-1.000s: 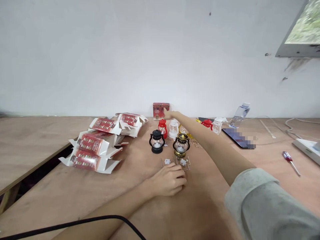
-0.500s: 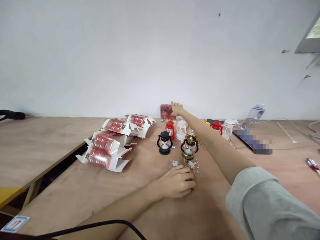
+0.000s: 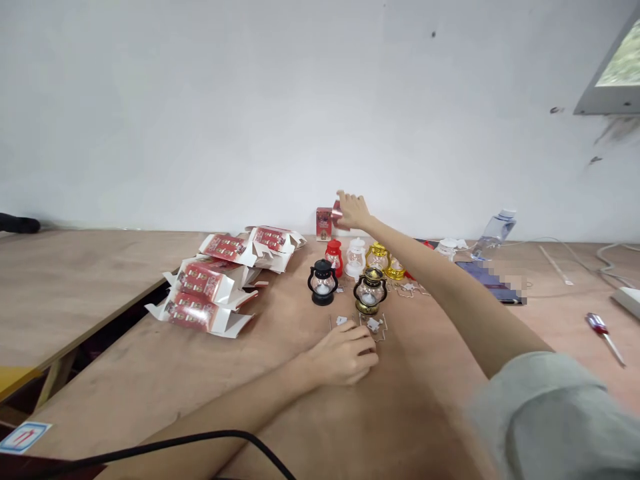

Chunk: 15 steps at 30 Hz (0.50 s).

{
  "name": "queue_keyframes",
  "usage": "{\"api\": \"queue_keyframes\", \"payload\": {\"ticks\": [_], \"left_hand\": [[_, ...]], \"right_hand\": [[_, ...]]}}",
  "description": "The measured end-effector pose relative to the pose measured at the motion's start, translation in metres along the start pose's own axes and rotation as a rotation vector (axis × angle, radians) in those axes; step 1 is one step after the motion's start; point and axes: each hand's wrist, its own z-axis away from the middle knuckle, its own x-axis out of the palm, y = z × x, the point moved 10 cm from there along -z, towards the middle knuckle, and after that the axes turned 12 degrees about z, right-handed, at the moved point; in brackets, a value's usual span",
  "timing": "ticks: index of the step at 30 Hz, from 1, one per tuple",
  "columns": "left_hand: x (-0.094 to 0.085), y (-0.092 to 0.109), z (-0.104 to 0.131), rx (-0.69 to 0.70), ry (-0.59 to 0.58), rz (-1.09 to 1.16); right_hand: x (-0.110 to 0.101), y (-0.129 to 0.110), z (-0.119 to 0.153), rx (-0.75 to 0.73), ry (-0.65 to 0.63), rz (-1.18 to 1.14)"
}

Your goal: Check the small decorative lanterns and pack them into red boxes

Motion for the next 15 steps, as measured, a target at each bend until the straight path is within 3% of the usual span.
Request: {"api": "queue_keyframes", "payload": {"ticks": [2, 3, 5, 7, 9, 10, 11, 13, 15], "left_hand": [[-0.013, 0.003, 0.002, -0.004, 0.119, -0.053], [-0.025, 0.004, 0.004, -0.011, 0.204, -0.073], [-0.054, 0.002, 0.008, -0.067, 0.382, -0.093], [-0.084, -0.014, 0.015, -0.249, 0.527, -0.081], [-0.113, -0.04, 0.031, -0.531, 0.691, -0.055], [-0.125, -0.05, 0.042, -0.627, 0.801, 0.004], [-0.13, -0.059, 0.047, -0.684, 0.839, 0.091], [-0.12, -0.079, 0.052, -0.799, 0.835, 0.383], [-0.089, -0.089, 0.047, -0.865, 0.704, 0.791]], "right_hand": [[-0.04, 0.015, 0.015, 0.028, 0.121, -0.015], [-0.068, 0.025, 0.031, 0.054, 0.264, -0.079], [-0.111, 0.04, 0.079, 0.069, 0.458, -0.26], [-0.129, 0.051, 0.138, 0.102, 0.498, -0.505], [-0.125, 0.05, 0.2, 0.137, 0.451, -0.781], [-0.116, 0.045, 0.227, 0.154, 0.404, -0.911], [-0.103, 0.039, 0.252, 0.184, 0.347, -1.028], [-0.077, 0.027, 0.292, 0.276, 0.281, -1.186], [-0.054, 0.014, 0.315, 0.338, 0.232, -1.294]]}}
